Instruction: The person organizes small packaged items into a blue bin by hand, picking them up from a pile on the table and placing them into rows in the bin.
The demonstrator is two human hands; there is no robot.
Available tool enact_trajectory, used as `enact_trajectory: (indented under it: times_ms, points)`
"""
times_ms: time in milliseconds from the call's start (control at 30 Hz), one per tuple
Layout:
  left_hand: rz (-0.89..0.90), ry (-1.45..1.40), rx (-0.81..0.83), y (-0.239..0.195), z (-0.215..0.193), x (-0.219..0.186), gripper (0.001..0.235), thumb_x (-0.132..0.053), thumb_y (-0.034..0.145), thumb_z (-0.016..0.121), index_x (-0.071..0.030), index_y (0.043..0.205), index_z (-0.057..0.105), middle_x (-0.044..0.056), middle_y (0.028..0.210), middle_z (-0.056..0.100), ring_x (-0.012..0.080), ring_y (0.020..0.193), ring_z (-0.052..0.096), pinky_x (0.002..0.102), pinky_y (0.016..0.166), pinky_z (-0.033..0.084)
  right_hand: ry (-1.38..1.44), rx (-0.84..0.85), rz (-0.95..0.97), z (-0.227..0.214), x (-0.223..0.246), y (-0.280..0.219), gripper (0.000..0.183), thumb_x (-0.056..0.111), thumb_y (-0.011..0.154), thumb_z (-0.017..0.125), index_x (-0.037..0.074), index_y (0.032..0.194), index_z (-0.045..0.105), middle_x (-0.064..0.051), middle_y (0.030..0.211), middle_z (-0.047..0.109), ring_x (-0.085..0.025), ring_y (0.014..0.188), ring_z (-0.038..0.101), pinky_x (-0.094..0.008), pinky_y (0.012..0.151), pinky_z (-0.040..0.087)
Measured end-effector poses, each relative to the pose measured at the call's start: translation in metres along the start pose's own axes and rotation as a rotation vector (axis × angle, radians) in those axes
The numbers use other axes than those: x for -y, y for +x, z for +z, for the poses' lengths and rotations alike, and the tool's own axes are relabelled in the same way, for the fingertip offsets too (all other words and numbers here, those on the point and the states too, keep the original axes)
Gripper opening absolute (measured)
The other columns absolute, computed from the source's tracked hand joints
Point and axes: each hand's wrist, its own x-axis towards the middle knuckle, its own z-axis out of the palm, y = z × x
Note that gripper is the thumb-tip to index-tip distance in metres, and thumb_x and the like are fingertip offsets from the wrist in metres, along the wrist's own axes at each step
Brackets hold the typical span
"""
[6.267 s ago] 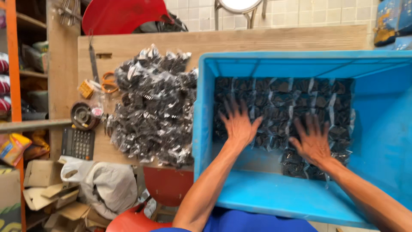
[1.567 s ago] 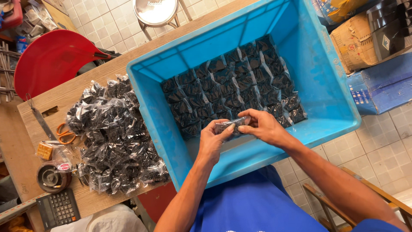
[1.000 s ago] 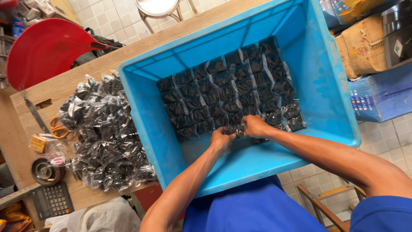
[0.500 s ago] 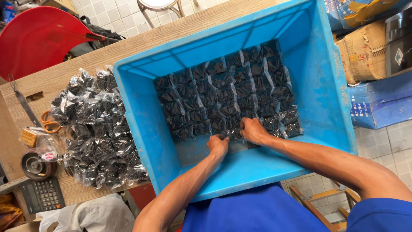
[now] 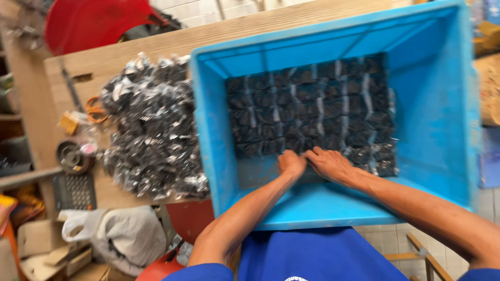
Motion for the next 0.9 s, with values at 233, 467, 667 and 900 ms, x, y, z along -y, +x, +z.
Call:
enact_trajectory:
  times_ms: [233, 467, 667, 900]
  points:
    - [0.588, -0.360, 0.189, -0.144, -0.165, 0.009, 0.044, -0.036, 0.097, 0.071, 0.000, 0.123, 0.075, 0.023, 0.113, 0.078, 0.0370, 0.103, 0.074, 0.049, 0.088, 0.061, -0.020, 0.379, 0.104, 0.015, -0.007, 0.017, 0.033, 0.022, 0.099, 0.059, 0.013, 0.130, 0.055, -0.023, 0.126, 0.060, -0.054, 0.102, 0.075, -0.063, 0.088, 0.065]
    - [0.582, -0.387, -0.618, -0.093, -0.293, 0.159, 0.020, -0.021, 0.105, 0.072, -0.005, 0.112, 0.081, 0.021, 0.093, 0.078, 0.0292, 0.082, 0.077, 0.041, 0.069, 0.059, -0.113, 0.477, 0.225, 0.048, -0.041, 0.038, 0.049, 0.042, 0.091, 0.073, 0.019, 0.133, 0.061, -0.018, 0.124, 0.068, -0.049, 0.107, 0.077, -0.058, 0.092, 0.065]
    - [0.061, 0.182, -0.140, 0.026, -0.237, 0.245, 0.050, -0.048, 0.096, 0.076, -0.023, 0.139, 0.070, 0.015, 0.125, 0.076, 0.0405, 0.124, 0.072, 0.059, 0.101, 0.056, 0.000, 0.266, 0.189, -0.036, 0.047, 0.044, 0.039, 0.041, 0.095, 0.071, 0.013, 0.119, 0.058, -0.022, 0.107, 0.067, -0.055, 0.101, 0.072, -0.064, 0.084, 0.063]
    - [0.175, 0.141, -0.197, 0.011, -0.237, 0.239, 0.023, -0.043, 0.092, 0.079, -0.024, 0.104, 0.074, 0.006, 0.108, 0.078, 0.0383, 0.114, 0.074, 0.055, 0.094, 0.059, 0.046, 0.218, 0.134, -0.069, 0.133, 0.039, 0.031, 0.038, 0.097, 0.069, 0.019, 0.119, 0.059, -0.013, 0.099, 0.065, -0.047, 0.092, 0.074, -0.058, 0.077, 0.062]
